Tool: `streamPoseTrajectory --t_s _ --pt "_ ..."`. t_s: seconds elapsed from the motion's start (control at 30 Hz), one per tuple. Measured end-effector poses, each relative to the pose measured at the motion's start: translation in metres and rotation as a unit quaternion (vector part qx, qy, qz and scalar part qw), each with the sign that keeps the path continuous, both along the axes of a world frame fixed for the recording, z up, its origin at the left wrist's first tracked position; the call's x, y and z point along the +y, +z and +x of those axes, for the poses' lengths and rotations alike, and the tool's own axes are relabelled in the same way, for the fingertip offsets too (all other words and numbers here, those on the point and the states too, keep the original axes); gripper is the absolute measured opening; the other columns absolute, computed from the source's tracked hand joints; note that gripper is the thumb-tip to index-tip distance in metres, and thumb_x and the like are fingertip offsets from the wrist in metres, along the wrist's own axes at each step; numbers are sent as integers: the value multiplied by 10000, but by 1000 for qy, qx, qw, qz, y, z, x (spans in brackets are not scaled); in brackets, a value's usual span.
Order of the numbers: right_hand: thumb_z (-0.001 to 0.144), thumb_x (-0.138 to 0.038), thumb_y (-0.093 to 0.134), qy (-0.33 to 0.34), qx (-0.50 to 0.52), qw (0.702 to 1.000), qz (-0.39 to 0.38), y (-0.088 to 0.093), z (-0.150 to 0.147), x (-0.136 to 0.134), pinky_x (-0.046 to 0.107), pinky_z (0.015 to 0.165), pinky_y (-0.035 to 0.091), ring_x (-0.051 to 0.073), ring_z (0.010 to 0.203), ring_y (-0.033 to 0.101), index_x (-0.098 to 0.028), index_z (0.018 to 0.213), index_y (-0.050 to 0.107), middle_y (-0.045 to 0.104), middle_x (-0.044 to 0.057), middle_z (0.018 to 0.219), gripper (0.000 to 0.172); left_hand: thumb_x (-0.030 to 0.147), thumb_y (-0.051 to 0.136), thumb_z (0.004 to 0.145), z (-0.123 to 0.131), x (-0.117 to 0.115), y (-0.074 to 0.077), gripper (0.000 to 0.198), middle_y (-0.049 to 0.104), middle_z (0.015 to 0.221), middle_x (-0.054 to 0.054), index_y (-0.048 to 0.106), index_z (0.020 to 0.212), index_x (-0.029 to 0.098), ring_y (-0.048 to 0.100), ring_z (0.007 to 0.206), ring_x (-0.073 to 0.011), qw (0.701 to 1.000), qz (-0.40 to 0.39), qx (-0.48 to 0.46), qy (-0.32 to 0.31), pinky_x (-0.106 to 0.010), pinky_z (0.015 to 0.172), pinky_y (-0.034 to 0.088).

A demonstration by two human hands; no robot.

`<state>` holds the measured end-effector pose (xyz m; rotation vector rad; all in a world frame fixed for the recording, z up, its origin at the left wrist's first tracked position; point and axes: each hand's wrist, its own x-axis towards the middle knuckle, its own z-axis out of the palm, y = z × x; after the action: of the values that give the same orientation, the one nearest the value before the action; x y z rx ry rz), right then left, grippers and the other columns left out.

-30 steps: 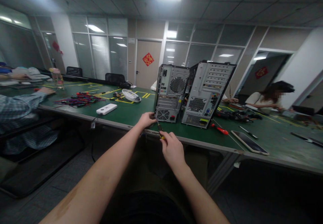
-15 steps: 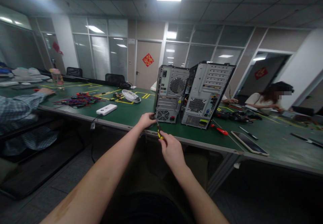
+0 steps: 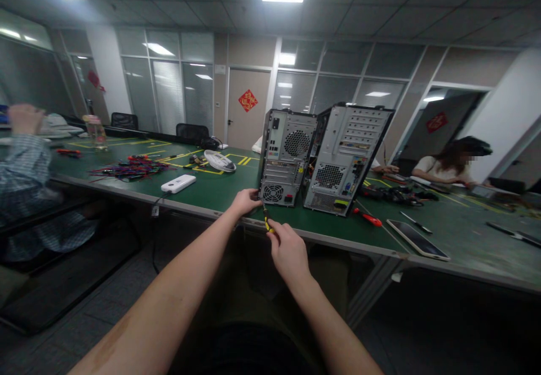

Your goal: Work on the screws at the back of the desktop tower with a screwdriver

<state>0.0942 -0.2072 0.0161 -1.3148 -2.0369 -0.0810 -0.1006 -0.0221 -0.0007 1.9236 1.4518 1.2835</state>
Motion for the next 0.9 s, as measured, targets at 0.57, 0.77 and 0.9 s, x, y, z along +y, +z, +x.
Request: streamPoseTrajectory --t_s 0.57,0.77,0.9 --pt "986 -200 556 -24 -12 1000 3 1 1 -1 258 744 482 187 888 688 -262 1289 662 703 60 1060 327 210 824 713 0 -4 4 494 763 1190 -71 741 1199 184 737 1077 -227 1000 -3 9 6 -280 966 565" --pt "995 -341 586 -29 -7 999 -33 0 -1 2 260 682 456 194 763 708 -217 1173 658 749 32 859 229 212 824 715 0 0 0 504 766 1181 -67 736 1210 192 737 1077 -219 1000 -9 0 8 -273 963 563" --pt "997 -293 571 -19 6 999 -43 1 0 3 261 708 468 198 767 719 -211 1224 646 768 41 888 252 224 824 717 -1 2 -1 513 763 1188 -82 729 1218 174 740 1068 -215 1000 2 0 1 -274 959 562"
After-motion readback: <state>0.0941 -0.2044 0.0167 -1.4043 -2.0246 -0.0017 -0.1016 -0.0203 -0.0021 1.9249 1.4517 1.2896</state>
